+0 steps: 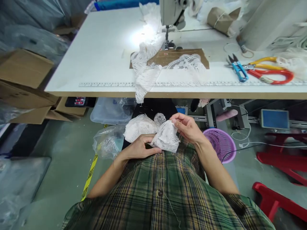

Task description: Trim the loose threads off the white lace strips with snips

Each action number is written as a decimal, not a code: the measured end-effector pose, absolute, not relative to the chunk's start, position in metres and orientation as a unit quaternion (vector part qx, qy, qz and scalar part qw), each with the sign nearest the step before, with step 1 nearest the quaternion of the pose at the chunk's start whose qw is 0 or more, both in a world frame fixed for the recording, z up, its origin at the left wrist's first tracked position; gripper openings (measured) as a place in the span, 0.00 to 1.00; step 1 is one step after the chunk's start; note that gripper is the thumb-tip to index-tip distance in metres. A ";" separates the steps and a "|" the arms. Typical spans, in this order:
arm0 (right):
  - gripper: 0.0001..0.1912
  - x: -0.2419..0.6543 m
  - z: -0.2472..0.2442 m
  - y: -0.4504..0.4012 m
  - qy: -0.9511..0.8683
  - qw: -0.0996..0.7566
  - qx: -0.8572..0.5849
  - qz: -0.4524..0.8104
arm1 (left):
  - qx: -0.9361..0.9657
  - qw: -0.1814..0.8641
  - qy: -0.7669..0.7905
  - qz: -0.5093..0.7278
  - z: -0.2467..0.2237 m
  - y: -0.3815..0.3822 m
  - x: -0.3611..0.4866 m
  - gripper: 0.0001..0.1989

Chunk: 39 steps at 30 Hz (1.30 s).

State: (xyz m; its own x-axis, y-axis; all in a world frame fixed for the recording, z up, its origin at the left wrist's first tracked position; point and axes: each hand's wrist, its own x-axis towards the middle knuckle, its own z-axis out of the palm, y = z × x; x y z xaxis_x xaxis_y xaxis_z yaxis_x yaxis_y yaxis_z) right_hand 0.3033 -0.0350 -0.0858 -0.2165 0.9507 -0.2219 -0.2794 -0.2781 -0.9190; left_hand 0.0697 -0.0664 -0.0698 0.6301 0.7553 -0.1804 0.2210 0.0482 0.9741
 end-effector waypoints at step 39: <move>0.08 0.304 -0.112 0.007 -0.293 0.484 -0.376 0.734 | 0.725 0.340 0.516 0.304 -0.089 -0.010 0.054 0.31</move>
